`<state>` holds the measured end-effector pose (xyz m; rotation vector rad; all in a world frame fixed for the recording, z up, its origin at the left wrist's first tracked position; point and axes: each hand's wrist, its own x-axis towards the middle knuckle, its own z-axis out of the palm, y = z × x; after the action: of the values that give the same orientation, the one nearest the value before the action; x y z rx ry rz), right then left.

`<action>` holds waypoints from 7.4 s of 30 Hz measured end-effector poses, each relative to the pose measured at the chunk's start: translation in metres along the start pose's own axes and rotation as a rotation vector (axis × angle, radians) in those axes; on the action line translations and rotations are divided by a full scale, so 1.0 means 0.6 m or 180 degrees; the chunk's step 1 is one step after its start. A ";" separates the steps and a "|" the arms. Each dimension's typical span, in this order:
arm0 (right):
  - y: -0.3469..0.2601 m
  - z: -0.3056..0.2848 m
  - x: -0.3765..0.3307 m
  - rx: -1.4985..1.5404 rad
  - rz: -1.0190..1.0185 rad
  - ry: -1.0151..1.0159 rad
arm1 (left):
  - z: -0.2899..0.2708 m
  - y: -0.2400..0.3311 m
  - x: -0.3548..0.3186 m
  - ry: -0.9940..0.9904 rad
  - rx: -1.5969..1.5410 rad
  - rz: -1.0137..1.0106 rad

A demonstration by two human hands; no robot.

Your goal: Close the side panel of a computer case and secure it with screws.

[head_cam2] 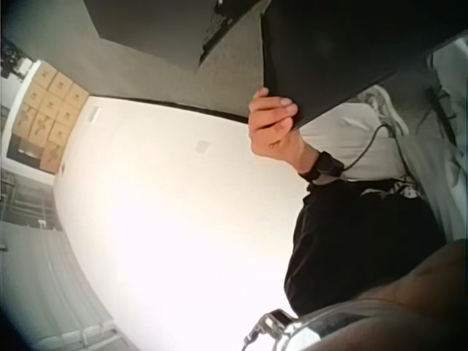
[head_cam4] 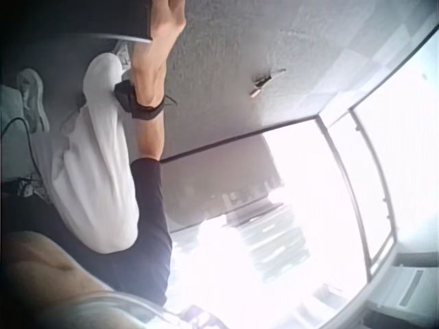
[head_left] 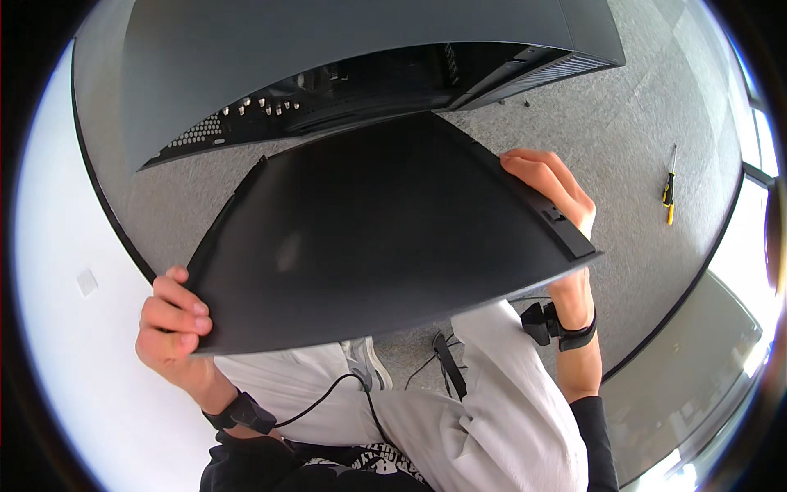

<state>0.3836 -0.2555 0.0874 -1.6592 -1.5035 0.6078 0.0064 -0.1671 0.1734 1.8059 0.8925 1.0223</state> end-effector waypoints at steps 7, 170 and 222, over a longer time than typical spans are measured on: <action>0.012 0.007 0.021 0.0066 0.0096 0.0138 | 0.007 -0.048 0.025 0.0097 -0.0310 0.0051; 0.020 0.040 0.096 0.0560 -0.0803 0.1785 | 0.052 -0.131 0.092 0.1363 -0.1218 -0.0089; 0.022 0.013 0.054 -0.0405 -0.0905 0.0580 | 0.055 -0.097 0.075 0.1463 -0.2104 -0.0323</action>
<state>0.3913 -0.2220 0.0774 -1.5107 -1.6306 0.2058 0.0446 -0.1166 0.1234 0.9825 0.7711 1.4851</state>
